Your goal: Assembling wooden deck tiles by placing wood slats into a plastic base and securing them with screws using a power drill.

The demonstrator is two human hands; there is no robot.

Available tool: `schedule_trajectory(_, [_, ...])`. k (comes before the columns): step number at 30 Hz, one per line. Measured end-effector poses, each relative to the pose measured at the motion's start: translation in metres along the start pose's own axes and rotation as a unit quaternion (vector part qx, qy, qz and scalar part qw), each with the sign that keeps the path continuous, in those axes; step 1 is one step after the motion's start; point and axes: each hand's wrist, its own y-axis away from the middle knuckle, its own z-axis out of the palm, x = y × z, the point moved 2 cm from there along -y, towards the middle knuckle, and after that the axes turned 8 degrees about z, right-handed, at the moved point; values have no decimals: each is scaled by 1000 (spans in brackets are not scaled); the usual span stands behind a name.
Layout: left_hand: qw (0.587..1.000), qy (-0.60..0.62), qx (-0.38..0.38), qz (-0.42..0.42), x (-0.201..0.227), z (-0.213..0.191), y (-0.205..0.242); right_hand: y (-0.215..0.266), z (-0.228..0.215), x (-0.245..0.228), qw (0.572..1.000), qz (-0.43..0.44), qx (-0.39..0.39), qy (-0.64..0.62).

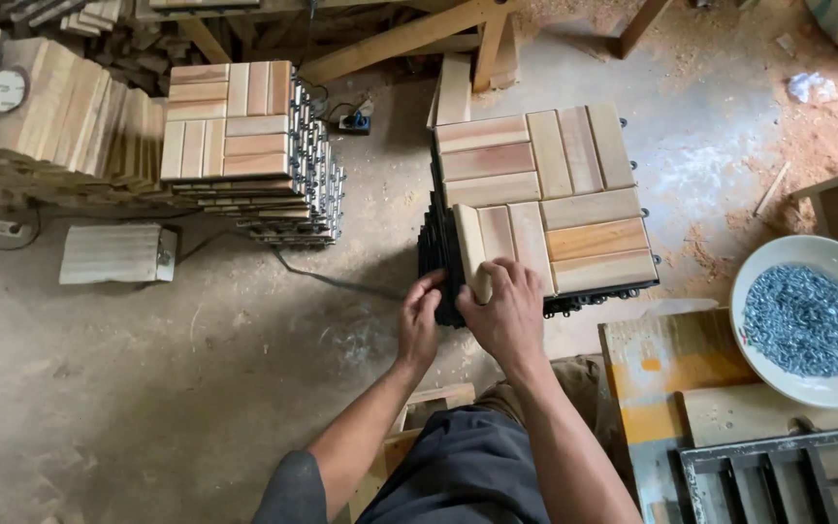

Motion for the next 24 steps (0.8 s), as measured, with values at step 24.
schedule_trajectory(24, [826, 21, -533, 182, 49, 321, 185, 260, -206, 297, 902, 268, 319, -115])
